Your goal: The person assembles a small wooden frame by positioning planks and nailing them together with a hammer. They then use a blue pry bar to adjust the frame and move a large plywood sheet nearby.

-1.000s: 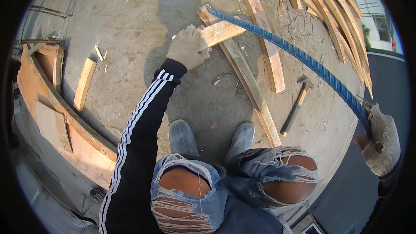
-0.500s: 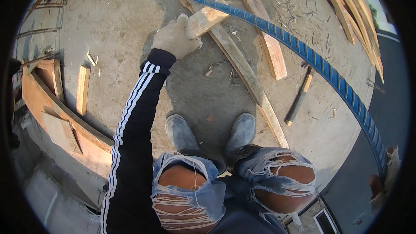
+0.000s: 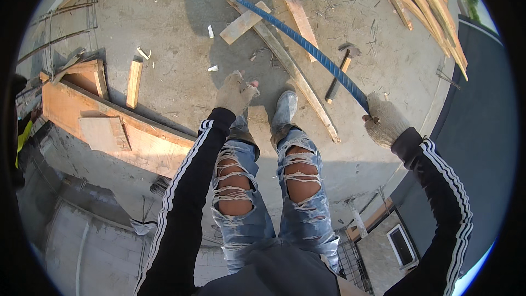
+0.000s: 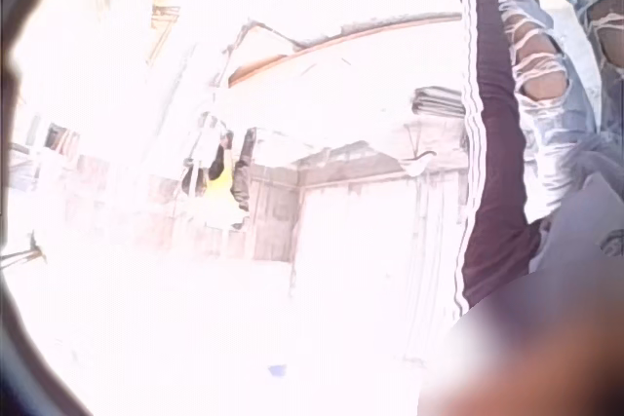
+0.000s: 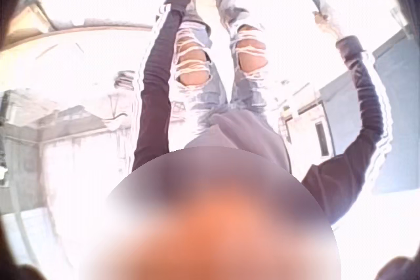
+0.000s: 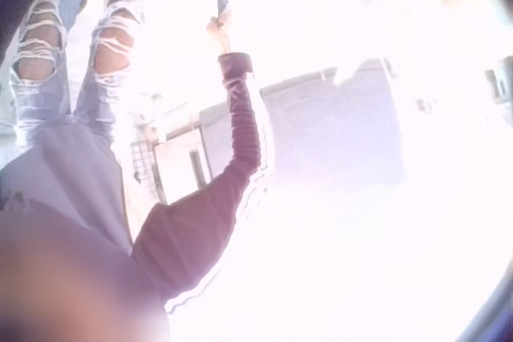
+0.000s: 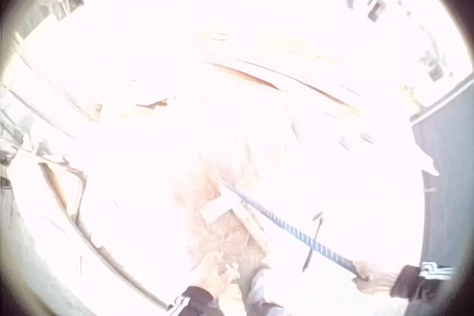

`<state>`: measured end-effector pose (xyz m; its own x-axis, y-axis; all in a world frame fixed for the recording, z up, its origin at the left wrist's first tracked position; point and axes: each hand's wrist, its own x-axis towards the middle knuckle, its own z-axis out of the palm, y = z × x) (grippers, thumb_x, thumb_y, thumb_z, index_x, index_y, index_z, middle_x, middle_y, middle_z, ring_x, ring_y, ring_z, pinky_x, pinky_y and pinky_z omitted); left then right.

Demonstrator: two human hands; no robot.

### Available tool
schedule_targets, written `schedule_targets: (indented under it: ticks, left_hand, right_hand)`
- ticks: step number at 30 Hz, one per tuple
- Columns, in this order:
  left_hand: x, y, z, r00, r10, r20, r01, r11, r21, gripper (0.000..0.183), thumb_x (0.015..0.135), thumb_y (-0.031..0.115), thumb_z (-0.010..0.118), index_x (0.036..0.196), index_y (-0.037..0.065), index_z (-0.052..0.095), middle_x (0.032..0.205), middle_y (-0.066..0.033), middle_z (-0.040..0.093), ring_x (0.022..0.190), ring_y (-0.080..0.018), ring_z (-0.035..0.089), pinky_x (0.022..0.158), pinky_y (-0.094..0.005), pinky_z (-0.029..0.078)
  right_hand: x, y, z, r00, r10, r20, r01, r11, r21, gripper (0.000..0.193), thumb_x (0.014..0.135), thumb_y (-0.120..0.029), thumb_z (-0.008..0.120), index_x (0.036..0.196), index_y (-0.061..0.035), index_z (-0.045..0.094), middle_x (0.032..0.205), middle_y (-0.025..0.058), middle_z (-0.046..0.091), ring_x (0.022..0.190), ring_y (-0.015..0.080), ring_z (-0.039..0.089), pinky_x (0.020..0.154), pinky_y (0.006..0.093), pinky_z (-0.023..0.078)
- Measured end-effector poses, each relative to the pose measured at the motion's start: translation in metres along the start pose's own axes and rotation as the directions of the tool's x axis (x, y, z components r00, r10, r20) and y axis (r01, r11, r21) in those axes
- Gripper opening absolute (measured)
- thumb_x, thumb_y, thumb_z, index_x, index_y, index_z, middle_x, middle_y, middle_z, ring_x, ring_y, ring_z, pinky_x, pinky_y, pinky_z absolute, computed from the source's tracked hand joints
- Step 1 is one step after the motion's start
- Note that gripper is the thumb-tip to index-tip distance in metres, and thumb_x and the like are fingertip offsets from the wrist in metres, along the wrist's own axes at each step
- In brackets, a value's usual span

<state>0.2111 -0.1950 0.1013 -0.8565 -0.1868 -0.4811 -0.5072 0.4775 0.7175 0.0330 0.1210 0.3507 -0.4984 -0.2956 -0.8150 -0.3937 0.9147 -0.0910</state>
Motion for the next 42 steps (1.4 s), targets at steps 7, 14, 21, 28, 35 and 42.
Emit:
schedule_targets:
  ticks: [7,14,21,28,35,42]
  left_hand:
    - [0.003,0.12,0.081,0.934,-0.288,0.211,0.355,0.68,-0.642,0.052,0.098,0.042,0.062,0.126,0.0,0.055,0.105,-0.0057,0.068,0.092,-0.0191,0.068,0.075,-0.0354,0.056]
    - [0.114,0.203,0.151,0.753,-0.624,0.207,0.172,-0.117,-0.978,0.031,0.09,0.033,0.064,0.09,0.005,0.049,0.063,-0.0062,0.046,0.048,-0.0249,0.055,0.043,-0.0409,0.046]
    - [0.139,0.207,0.185,0.709,-0.702,0.063,0.167,0.08,-0.983,0.024,0.09,0.026,0.061,0.091,0.004,0.051,0.058,-0.0059,0.048,0.037,-0.0201,0.047,0.036,-0.0382,0.04]
    - [0.146,0.213,0.199,0.704,-0.71,0.034,0.111,0.063,-0.992,0.028,0.097,0.031,0.059,0.095,0.004,0.053,0.068,-0.0085,0.055,0.038,-0.0219,0.05,0.037,-0.0383,0.042]
    - [0.144,0.128,0.103,0.753,-0.415,-0.51,0.324,0.909,-0.261,0.061,0.088,0.038,0.075,0.128,-0.002,0.053,0.113,-0.0207,0.062,0.104,-0.0359,0.063,0.087,-0.0459,0.053]
    - [0.216,-0.029,0.033,0.981,-0.059,-0.186,0.161,0.78,0.604,0.078,0.077,0.036,0.084,0.142,0.01,0.05,0.133,-0.0132,0.053,0.127,-0.0344,0.05,0.105,-0.0507,0.043]
  right_hand:
    - [0.004,0.009,0.008,0.999,0.035,0.033,-0.037,0.997,0.07,0.022,0.09,-0.013,0.059,0.104,0.0018,0.052,0.081,0.03,0.066,0.081,0.0515,0.066,0.07,0.058,0.051]
    - [0.012,0.033,0.015,0.998,-0.029,0.051,0.019,0.983,0.184,0.027,0.085,-0.011,0.063,0.104,0.0023,0.049,0.076,0.0305,0.065,0.08,0.0508,0.067,0.07,0.0572,0.053]
    - [0.028,0.077,0.001,0.989,-0.125,0.081,0.101,0.961,0.257,0.03,0.084,-0.011,0.065,0.105,0.0023,0.048,0.077,0.0294,0.066,0.08,0.0487,0.068,0.069,0.055,0.054]
    - [0.043,0.094,-0.001,0.986,-0.115,0.122,0.084,0.968,0.234,0.03,0.085,-0.012,0.063,0.105,0.0023,0.047,0.077,0.0291,0.066,0.078,0.0482,0.068,0.069,0.0554,0.055]
    - [0.032,0.078,-0.008,0.99,-0.08,0.12,0.058,0.983,0.175,0.03,0.085,-0.008,0.062,0.108,0.0015,0.045,0.071,0.0245,0.065,0.07,0.0464,0.067,0.063,0.0536,0.054]
    - [0.028,0.041,-0.024,0.979,0.088,0.184,-0.117,0.981,0.156,0.03,0.09,-0.011,0.065,0.111,0.0016,0.047,0.064,0.0187,0.06,0.061,0.0422,0.065,0.054,0.048,0.051]
